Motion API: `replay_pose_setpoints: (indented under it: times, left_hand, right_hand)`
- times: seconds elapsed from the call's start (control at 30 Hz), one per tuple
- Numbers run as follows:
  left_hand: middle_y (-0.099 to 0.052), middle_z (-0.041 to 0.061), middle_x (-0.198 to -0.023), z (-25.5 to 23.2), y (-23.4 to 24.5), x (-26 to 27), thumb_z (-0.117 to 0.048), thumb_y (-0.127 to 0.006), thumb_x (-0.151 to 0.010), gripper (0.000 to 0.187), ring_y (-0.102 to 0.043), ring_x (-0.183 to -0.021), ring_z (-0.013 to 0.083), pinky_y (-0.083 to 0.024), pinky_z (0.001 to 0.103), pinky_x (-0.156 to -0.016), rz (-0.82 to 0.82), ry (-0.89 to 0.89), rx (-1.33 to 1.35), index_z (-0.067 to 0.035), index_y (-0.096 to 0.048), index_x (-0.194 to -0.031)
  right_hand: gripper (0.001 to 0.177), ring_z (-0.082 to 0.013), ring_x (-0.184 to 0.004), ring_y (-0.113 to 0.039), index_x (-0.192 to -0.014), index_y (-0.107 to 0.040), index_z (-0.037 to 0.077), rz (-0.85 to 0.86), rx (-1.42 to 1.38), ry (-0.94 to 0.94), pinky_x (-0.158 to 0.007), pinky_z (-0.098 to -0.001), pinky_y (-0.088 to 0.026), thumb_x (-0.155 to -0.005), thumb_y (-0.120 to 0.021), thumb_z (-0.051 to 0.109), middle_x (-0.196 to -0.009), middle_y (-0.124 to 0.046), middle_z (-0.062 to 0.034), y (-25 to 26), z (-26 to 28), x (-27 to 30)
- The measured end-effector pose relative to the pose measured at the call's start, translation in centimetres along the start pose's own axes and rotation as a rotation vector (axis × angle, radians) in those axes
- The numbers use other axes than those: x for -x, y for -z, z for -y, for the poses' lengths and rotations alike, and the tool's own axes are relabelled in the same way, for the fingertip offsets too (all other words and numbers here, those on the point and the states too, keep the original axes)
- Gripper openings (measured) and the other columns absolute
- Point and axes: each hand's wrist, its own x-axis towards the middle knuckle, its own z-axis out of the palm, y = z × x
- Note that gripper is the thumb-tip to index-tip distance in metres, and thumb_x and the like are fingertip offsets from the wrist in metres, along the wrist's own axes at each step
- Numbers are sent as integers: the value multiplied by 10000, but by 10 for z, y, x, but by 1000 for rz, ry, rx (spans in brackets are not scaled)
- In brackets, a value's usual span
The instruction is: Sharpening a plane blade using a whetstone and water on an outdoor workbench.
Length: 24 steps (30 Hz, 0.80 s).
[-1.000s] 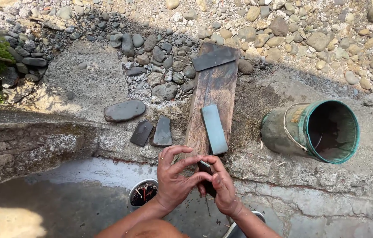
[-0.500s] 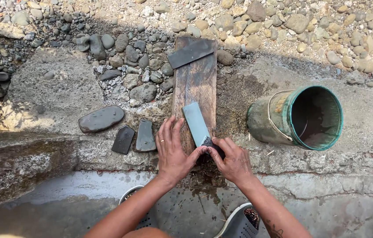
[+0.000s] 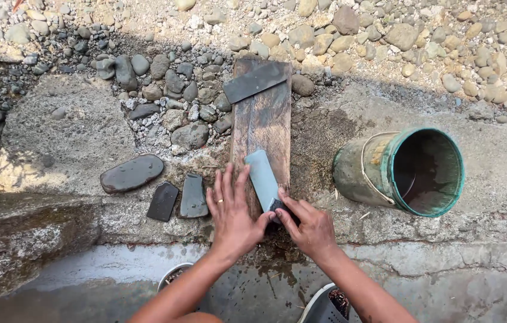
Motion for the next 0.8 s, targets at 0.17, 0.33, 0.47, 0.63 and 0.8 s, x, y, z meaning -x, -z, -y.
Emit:
replay_pose_setpoints:
  times: [0.17, 0.33, 0.47, 0.63, 0.8]
  left_hand:
    - [-83, 177, -1663, 10, -4, -13, -394, -918, -665, 1200, 1, -1549, 408, 16, 678, -1193, 19, 28, 46, -181, -167, -1576]
    - [-114, 155, -1666, 5, 13, -57, -386, -910, -676, 1161, -42, -1559, 408, -31, 662, -1201, -118, -33, -16, -194, -222, -1592]
    - [-143, 152, -1660, 14, -4, -27, -398, -907, -696, 1114, -66, -1548, 408, -41, 655, -1216, -111, -18, 3, -204, -258, -1581]
    - [-210, 139, -1677, 10, -7, -12, -363, -892, -728, 1050, -118, -1562, 399, -57, 646, -1220, -139, -158, 10, -204, -304, -1584]
    - [-220, 136, -1657, 3, -8, 17, -341, -898, -689, 1066, -128, -1552, 407, -64, 640, -1215, -45, -144, 69, -180, -309, -1563]
  right_hand:
    - [324, -296, -742, -767, -1183, -718, 150, -119, -12, 108, -587, -420, -594, -962, -691, 384, -984, -766, -75, -12, -1, -20]
    - [443, -333, -997, -699, -1211, -624, 47, -375, 245, 315, -882, -443, -554, -955, -704, 399, -1080, -709, -138, 52, 43, -52]
    - [147, -225, -955, -677, -1152, -641, 33, -644, 72, 87, -863, -326, -557, -1180, -650, 177, -1060, -670, -113, 125, -51, -10]
    - [143, -90, -773, -592, -1121, -650, 97, -114, -337, -789, -657, -266, -490, -1069, -577, 208, -945, -668, -52, 140, -211, -44]
    - [145, -134, -730, -640, -1018, -646, 113, 151, -739, -1011, -622, -304, -527, -1059, -529, 189, -910, -686, -52, 128, -258, -50]
